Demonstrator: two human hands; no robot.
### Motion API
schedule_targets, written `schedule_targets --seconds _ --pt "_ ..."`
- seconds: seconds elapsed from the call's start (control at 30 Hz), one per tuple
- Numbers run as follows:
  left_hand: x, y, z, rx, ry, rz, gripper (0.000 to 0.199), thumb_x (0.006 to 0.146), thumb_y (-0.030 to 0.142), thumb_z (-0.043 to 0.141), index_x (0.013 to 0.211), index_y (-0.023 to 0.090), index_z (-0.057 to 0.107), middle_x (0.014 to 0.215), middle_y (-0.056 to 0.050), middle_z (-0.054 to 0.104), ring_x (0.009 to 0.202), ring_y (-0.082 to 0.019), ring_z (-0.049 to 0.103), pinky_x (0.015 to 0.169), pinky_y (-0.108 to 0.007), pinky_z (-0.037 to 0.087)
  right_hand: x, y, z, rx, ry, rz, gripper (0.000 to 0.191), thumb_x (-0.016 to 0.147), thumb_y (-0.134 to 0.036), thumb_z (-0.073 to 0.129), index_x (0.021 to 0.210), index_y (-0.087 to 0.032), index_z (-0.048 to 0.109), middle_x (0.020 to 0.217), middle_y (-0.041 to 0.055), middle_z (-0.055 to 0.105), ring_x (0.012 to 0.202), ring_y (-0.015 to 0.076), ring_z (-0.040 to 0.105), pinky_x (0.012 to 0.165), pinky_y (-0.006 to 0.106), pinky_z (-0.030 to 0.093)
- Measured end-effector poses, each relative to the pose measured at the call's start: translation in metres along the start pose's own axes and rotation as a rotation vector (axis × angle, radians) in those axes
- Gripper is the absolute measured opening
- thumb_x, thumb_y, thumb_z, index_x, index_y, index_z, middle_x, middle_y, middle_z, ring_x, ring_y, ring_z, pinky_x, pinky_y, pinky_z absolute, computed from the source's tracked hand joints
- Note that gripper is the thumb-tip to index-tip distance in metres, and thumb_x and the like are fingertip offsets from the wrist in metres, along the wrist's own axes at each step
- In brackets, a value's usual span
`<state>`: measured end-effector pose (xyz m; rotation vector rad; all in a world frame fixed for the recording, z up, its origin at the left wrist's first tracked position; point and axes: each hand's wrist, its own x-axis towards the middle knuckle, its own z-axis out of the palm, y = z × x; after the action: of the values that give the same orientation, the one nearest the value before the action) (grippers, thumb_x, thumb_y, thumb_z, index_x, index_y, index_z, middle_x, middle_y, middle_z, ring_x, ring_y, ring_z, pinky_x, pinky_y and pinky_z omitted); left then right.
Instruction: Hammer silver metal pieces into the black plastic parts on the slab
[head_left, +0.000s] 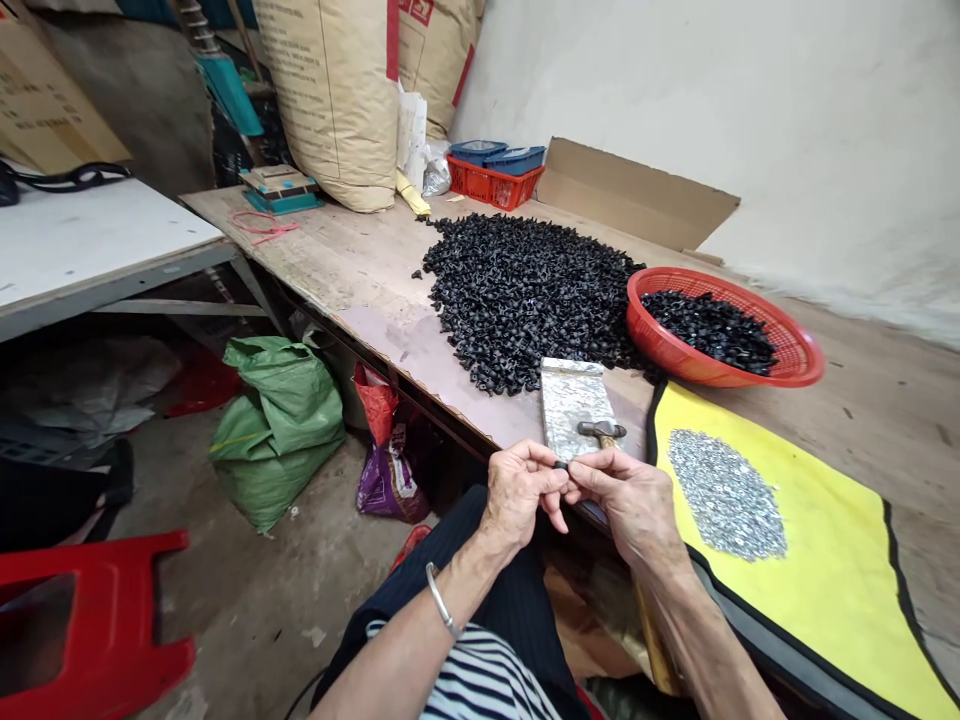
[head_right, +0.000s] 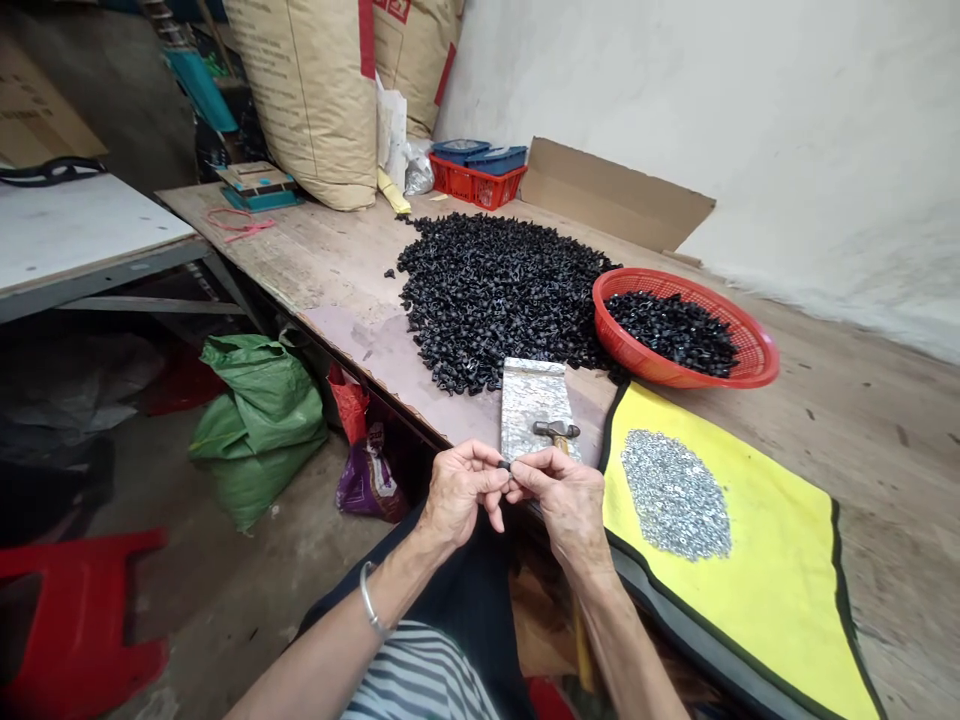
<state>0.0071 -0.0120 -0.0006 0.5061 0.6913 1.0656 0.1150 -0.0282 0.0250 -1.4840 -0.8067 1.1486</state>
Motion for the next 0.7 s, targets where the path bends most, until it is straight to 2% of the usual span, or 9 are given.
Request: schedule_targets --seconds 0.07,0.13,0.27,0.33,0.4,0.5,0.57,0.63,0.7 --pt "0.001 0.002 0.002 0.001 -0.014 0.007 0.018 0.055 0.014 0.067 0.067 0.011 0.053 0.040 0.002 0.055 0.028 -0.009 0.043 0.025 -0.023 0.043 0.000 -0.005 -0.007 -0.026 0.011 -0.007 0.025 0.055 -0.033 0.076 0.068 -0.014 0.066 0.057 0.0015 0.064 0.050 0.0142 0.059 0.054 0.029 0.050" --pt "0.004 0.004 0.003 0.008 -0.014 0.026 0.018 0.056 0.015 0.067 0.068 0.011 0.054 0.044 0.002 0.056 0.029 -0.008 0.044 0.026 -0.024 0.044 -0.002 -0.010 -0.019 -0.181 0.078 -0.072 0.034 0.059 -0.040 0.072 0.082 -0.015 0.067 0.069 0.0033 0.067 0.059 0.0164 0.061 0.057 0.031 0.050" --pt "0.010 0.006 0.000 0.065 0.032 0.060 0.019 0.056 0.016 0.067 0.069 0.012 0.053 0.048 0.002 0.057 0.030 -0.007 0.042 0.025 -0.022 0.043 -0.016 -0.009 -0.044 -1.030 0.235 -0.313 0.036 0.071 -0.050 0.056 0.087 -0.019 0.065 0.084 0.0079 0.067 0.069 0.0219 0.063 0.058 0.033 0.045" --pt "0.014 0.005 -0.002 0.116 0.053 0.065 0.019 0.057 0.018 0.067 0.069 0.012 0.053 0.047 0.003 0.055 0.030 -0.007 0.042 0.025 -0.021 0.042 -0.025 -0.003 -0.050 -1.324 0.189 -0.287 0.031 0.075 -0.048 0.052 0.085 -0.020 0.062 0.078 0.0072 0.066 0.063 0.0218 0.062 0.053 0.031 0.042" --pt "0.018 0.005 -0.003 0.161 0.062 0.056 0.019 0.058 0.020 0.066 0.069 0.013 0.052 0.047 0.004 0.055 0.030 -0.006 0.041 0.024 -0.020 0.040 -0.032 0.003 -0.049 -1.404 0.149 -0.212 0.025 0.076 -0.043 0.052 0.085 -0.020 0.058 0.068 0.0050 0.064 0.057 0.0210 0.061 0.050 0.030 0.039" --pt "0.022 0.004 -0.003 0.246 0.088 0.048 0.015 0.060 0.020 0.062 0.068 0.014 0.050 0.046 0.005 0.054 0.027 -0.006 0.041 0.023 -0.018 0.037 -0.033 0.009 -0.047 -1.172 0.205 -0.064 0.019 0.069 -0.034 0.057 0.081 -0.020 0.055 0.058 0.0022 0.060 0.054 0.0205 0.059 0.051 0.030 0.040" --pt "0.024 0.004 -0.003 0.336 0.118 0.045 0.012 0.060 0.019 0.059 0.066 0.015 0.049 0.044 0.006 0.052 0.024 -0.006 0.040 0.021 -0.017 0.033 -0.030 0.009 -0.049 -0.765 0.178 0.139 0.018 0.063 -0.030 0.061 0.076 -0.021 0.052 0.051 -0.0010 0.055 0.047 0.0181 0.055 0.047 0.029 0.040" --pt "0.025 0.004 -0.002 0.406 0.141 0.032 0.010 0.060 0.018 0.056 0.065 0.016 0.048 0.042 0.007 0.051 0.023 -0.006 0.039 0.020 -0.016 0.030 -0.028 0.009 -0.052 -0.272 0.051 0.339 0.020 0.058 -0.027 0.065 0.069 -0.020 0.049 0.049 -0.0028 0.052 0.041 0.0134 0.049 0.042 0.027 0.040" --pt "0.024 0.004 -0.001 0.446 0.153 0.023 0.009 0.059 0.017 0.055 0.064 0.016 0.047 0.042 0.007 0.051 0.022 -0.006 0.038 0.020 -0.015 0.029 -0.028 0.009 -0.056 0.090 -0.054 0.449 0.023 0.057 -0.028 0.068 0.069 -0.018 0.051 0.053 -0.0025 0.052 0.040 0.0084 0.043 0.038 0.023 0.037"
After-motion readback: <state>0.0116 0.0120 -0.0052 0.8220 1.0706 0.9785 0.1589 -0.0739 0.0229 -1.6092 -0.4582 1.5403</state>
